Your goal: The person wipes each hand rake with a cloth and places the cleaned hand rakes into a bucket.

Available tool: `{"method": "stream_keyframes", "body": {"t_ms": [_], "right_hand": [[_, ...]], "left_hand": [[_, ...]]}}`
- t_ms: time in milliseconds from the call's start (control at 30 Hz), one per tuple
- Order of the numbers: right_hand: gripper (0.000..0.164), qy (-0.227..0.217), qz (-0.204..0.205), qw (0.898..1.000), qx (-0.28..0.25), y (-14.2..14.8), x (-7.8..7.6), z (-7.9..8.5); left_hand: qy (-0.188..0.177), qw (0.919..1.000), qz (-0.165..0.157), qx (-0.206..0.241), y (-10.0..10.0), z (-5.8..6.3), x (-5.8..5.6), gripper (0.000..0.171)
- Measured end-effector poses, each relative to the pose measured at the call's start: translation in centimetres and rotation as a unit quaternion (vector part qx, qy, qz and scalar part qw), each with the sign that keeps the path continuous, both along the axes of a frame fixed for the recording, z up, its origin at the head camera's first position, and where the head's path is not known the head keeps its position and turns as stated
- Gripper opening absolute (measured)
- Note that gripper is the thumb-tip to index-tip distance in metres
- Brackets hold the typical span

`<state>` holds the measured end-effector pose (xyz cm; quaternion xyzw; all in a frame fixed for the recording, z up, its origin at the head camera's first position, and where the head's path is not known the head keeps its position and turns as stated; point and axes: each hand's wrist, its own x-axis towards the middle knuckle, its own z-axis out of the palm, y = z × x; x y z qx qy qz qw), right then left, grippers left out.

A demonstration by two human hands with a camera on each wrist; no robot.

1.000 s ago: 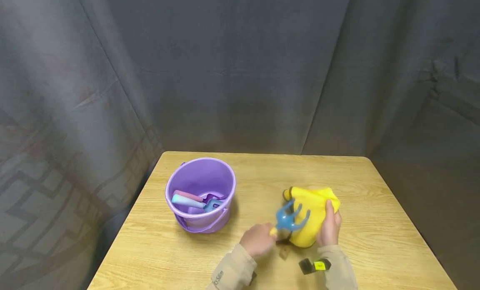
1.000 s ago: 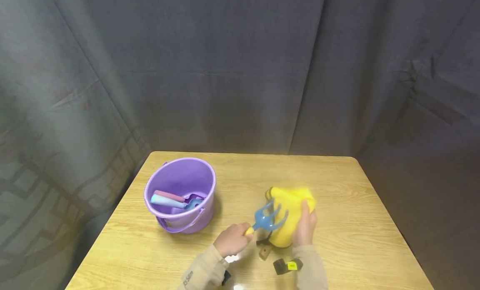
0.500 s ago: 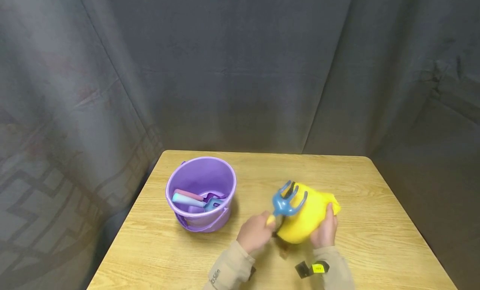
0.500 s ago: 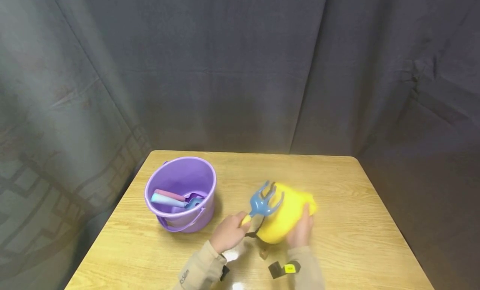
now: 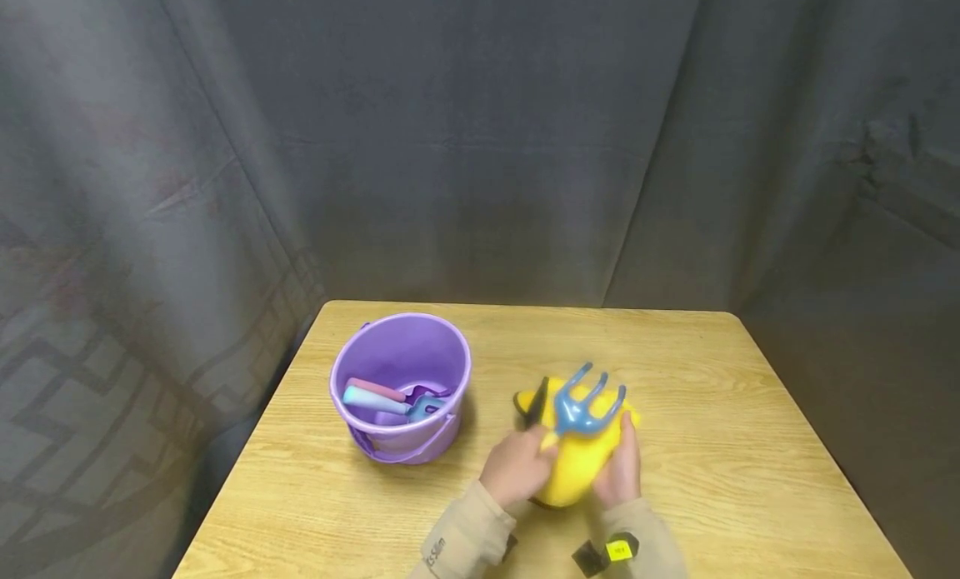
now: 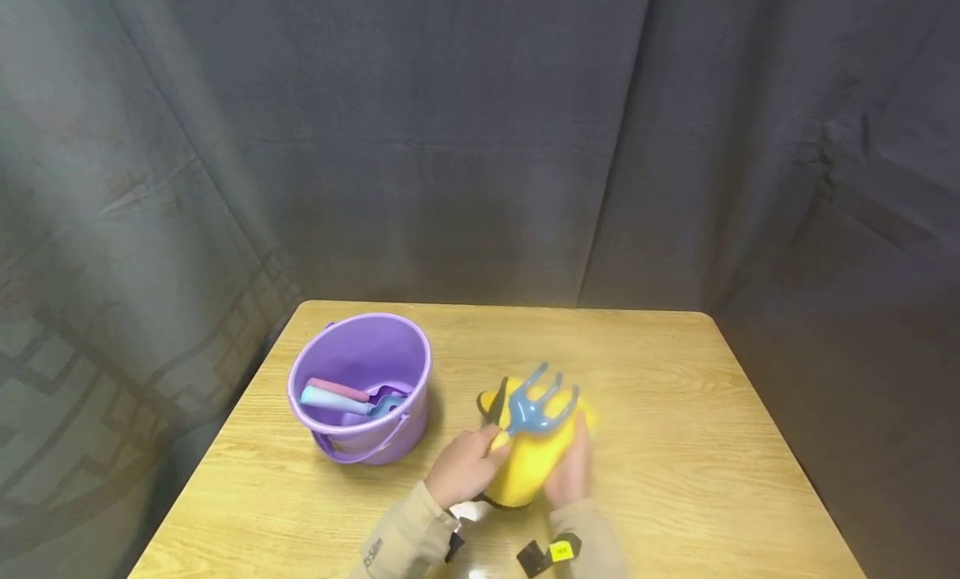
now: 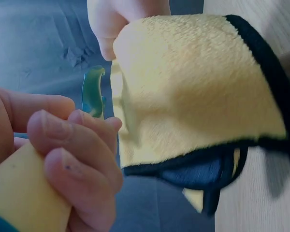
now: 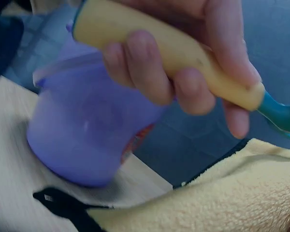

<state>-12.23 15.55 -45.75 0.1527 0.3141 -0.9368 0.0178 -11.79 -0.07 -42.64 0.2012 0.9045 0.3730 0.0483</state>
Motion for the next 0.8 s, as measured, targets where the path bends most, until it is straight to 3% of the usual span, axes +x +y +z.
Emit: {"method": "stream_keyframes", "body": {"t_ms": [133,267,467,633,800], "right_hand": [[0.053,0.002,0.049,0.997,-0.058,-0.42,0.16,-0.04],[0.055,0.025,0.084,0.994,-0.070,-0.56,0.36,-0.07],[0.055,0.025,0.083,0.994,-0.067,-0.72,0.49,-0.03],[0.065,0.000,0.068,0.994,-0.085,-0.80,0.45,0.02],[0.061,-0.018,0.059,0.991,-0.116,-0.68,0.34,0.05]], "left_hand": [[0.010,0.9997,0.003,-0.020,0.18,-0.02,0.00,0.017],[0.013,0.9992,0.007,-0.036,0.27,-0.07,0.02,0.019],[0.012,0.9991,0.011,-0.040,0.27,-0.23,0.06,0.019],[0.001,0.9985,0.015,-0.053,0.34,-0.47,0.01,0.017],[-0.006,0.9983,0.023,-0.053,0.49,-0.54,0.14,0.015]]}}
